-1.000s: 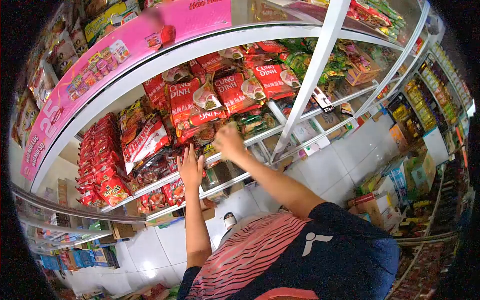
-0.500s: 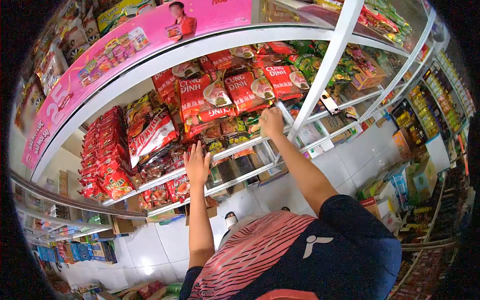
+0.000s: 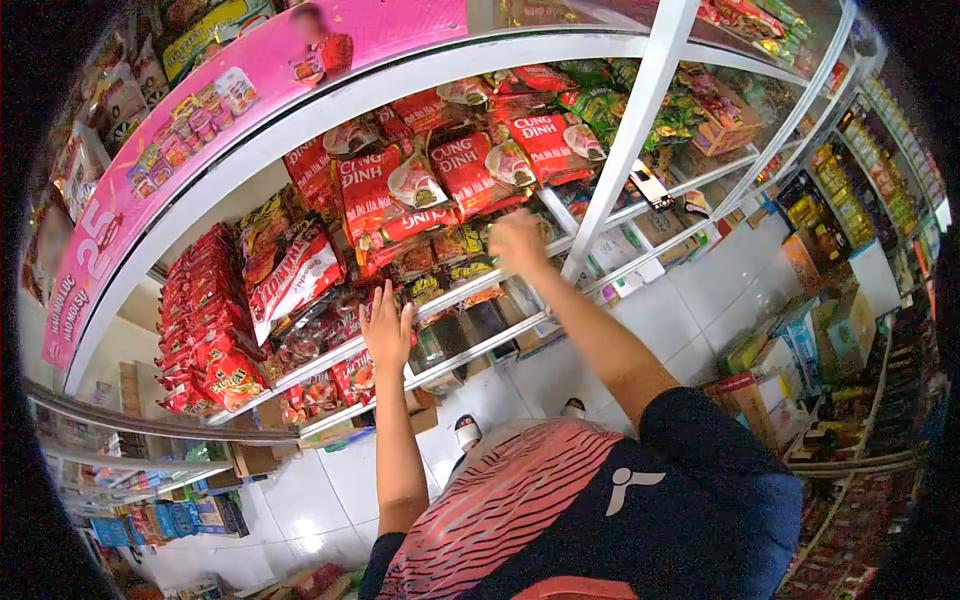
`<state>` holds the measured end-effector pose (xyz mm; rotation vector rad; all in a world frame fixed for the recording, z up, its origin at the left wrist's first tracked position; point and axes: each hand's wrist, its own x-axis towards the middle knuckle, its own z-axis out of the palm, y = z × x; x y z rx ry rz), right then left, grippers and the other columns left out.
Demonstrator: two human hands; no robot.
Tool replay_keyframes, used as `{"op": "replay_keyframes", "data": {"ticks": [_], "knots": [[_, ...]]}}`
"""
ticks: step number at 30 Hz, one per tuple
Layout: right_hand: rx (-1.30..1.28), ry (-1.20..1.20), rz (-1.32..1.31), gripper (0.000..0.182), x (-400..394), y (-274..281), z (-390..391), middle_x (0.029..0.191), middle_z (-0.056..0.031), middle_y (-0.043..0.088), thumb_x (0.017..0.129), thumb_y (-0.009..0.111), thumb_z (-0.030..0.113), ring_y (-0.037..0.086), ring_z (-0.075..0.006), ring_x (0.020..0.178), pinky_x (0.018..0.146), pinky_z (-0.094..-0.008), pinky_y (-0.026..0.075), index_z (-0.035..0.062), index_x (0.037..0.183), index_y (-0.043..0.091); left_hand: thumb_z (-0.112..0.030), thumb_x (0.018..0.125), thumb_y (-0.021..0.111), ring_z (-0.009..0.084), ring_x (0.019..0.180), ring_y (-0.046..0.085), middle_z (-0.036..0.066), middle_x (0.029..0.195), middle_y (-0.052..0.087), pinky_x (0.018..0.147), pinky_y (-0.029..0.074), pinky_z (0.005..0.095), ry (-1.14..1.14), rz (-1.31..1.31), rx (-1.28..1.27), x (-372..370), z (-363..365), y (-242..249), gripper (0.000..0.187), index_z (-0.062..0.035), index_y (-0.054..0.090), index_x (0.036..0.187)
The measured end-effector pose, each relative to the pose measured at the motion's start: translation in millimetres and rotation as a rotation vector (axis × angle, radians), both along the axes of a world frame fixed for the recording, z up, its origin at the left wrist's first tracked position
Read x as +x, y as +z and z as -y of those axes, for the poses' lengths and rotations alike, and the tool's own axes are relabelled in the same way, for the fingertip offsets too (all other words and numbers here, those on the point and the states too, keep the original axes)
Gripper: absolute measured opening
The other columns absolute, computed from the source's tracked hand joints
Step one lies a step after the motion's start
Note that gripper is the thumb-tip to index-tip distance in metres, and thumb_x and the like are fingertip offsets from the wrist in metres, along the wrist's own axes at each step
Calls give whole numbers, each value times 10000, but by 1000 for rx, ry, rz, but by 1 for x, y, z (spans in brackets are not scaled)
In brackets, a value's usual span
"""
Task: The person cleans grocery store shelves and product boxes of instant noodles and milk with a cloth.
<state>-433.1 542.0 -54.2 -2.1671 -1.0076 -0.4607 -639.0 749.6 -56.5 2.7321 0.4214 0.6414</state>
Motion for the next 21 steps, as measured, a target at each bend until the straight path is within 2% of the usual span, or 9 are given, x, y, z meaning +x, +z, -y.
{"op": "replay_keyframes", "data": {"ticks": [2, 4, 7, 9, 13, 14, 17, 19, 21], "knots": [[-31, -70, -90, 156, 19, 2, 13, 974, -92, 514, 646, 622, 160, 482, -281, 846, 727, -396, 428, 87, 772, 566, -384, 873, 374, 236, 1222, 354, 143, 1254, 445, 1036, 153, 438, -3, 12, -5, 0, 0, -1, 542, -52, 329, 1299], [-83, -409, 31, 169, 21, 3, 13, 966, -108, 516, 673, 610, 181, 447, -285, 914, 721, -416, 420, 65, 790, 570, -374, 875, 383, 241, 1215, 362, 154, 1239, 455, 1029, 167, 440, 27, 0, 21, 0, 2, 1, 532, -53, 333, 1297], [-232, -387, 9, 186, 3, 7, -21, 968, -117, 508, 690, 607, 193, 414, -302, 969, 768, -437, 411, 54, 810, 576, -374, 876, 385, 247, 1210, 368, 160, 1231, 461, 1025, 175, 442, 18, 22, 32, 1, 0, -2, 530, -54, 336, 1296], [-189, -290, 85, 206, -25, 3, -52, 917, -133, 494, 675, 619, 192, 426, -357, 937, 798, -413, 395, 51, 812, 557, -373, 876, 382, 251, 1208, 370, 158, 1232, 461, 1025, 176, 441, 15, 21, 40, 1, 0, -2, 530, -50, 337, 1294], [-132, 61, 46, 210, -78, 15, -87, 966, -123, 486, 693, 615, 190, 428, -333, 973, 813, -427, 402, 49, 836, 550, -369, 877, 379, 249, 1211, 367, 158, 1234, 459, 1024, 177, 443, 7, 14, 39, 1, 2, 2, 528, -45, 338, 1292], [-180, 119, 43, 199, -78, 12, -85, 977, -107, 491, 699, 600, 207, 436, -305, 978, 806, -411, 411, 69, 836, 558, -369, 878, 377, 247, 1213, 365, 156, 1237, 457, 1024, 178, 444, 11, 10, 29, 0, 3, 3, 528, -42, 338, 1290], [-212, 231, -16, 210, -47, 18, -56, 943, -100, 492, 691, 596, 238, 430, -319, 949, 832, -439, 385, 73, 820, 578, -371, 877, 377, 240, 1218, 359, 143, 1248, 452, 1025, 177, 444, 21, -13, 30, 1, 0, 0, 531, -38, 338, 1289], [-327, 126, 129, 210, 3, 0, -29, 920, -94, 495, 702, 582, 244, 432, -320, 918, 816, -422, 391, 85, 839, 579, -376, 878, 370, 236, 1220, 356, 144, 1254, 446, 1027, 174, 442, 31, -17, 30, 0, -2, -1, 534, -36, 338, 1288], [-372, -16, 171, 193, 11, 22, 9, 885, -100, 505, 721, 560, 236, 438, -313, 888, 798, -417, 384, 87, 840, 585, -386, 877, 363, 237, 1219, 357, 149, 1256, 443, 1028, 172, 442, 9, -1, 22, 1, -1, -1, 538, -37, 340, 1287]]}}
